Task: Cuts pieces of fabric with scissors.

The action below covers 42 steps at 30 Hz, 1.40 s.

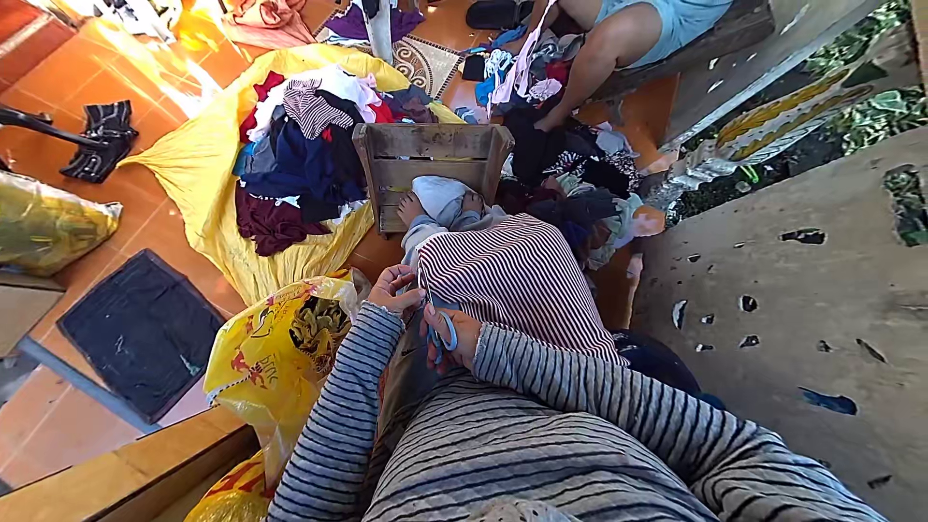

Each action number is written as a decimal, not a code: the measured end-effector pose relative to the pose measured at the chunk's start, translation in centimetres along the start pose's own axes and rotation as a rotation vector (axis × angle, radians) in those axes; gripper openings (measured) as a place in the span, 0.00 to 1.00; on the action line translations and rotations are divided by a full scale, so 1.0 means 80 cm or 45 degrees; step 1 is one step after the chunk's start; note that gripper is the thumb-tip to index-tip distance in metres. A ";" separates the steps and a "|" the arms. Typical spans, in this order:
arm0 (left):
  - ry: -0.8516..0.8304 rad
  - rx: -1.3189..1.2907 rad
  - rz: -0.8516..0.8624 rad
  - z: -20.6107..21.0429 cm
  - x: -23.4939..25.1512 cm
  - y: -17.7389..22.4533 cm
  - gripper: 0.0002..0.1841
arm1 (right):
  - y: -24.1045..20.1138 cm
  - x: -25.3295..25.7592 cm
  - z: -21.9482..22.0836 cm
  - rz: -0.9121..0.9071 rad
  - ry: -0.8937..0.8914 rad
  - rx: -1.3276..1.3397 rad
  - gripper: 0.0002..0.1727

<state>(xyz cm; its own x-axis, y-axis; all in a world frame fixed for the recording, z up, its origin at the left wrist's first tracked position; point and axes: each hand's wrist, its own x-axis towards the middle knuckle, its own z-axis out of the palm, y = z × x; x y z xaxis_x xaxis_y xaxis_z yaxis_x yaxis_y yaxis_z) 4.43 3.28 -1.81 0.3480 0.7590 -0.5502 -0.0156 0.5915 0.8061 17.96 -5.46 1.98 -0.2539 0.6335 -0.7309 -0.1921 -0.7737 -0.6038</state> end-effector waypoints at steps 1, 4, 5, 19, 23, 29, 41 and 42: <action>0.001 0.011 0.009 0.001 0.000 0.000 0.28 | 0.001 0.000 0.001 -0.015 0.019 0.000 0.22; -0.045 0.083 0.053 -0.001 0.001 -0.003 0.25 | 0.005 -0.002 0.003 -0.036 0.067 0.000 0.21; -0.080 0.118 0.070 -0.004 0.003 -0.004 0.26 | 0.006 -0.002 0.002 -0.034 0.066 -0.004 0.21; -0.238 0.229 0.224 -0.008 0.000 -0.003 0.39 | -0.006 0.001 0.000 -0.003 0.063 0.037 0.22; -0.201 0.246 0.314 -0.008 -0.001 -0.010 0.43 | -0.006 0.005 -0.002 -0.013 0.051 0.032 0.23; -0.242 0.175 0.197 -0.010 0.002 -0.009 0.35 | -0.001 0.001 -0.002 -0.049 0.102 -0.016 0.19; 0.068 0.354 -0.095 0.019 0.018 0.036 0.13 | -0.001 -0.004 0.002 -0.021 0.221 -0.217 0.21; 0.077 0.336 -0.113 0.020 0.017 0.038 0.12 | -0.001 -0.004 0.002 -0.016 0.232 -0.200 0.22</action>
<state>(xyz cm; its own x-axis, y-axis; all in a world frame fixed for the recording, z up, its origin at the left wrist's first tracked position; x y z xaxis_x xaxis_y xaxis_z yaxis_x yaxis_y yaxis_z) 6.37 5.69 0.21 0.2804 0.7269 -0.6269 0.2595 0.5714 0.7786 17.94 -5.60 2.33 -0.0740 0.6461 -0.7597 -0.0407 -0.7631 -0.6450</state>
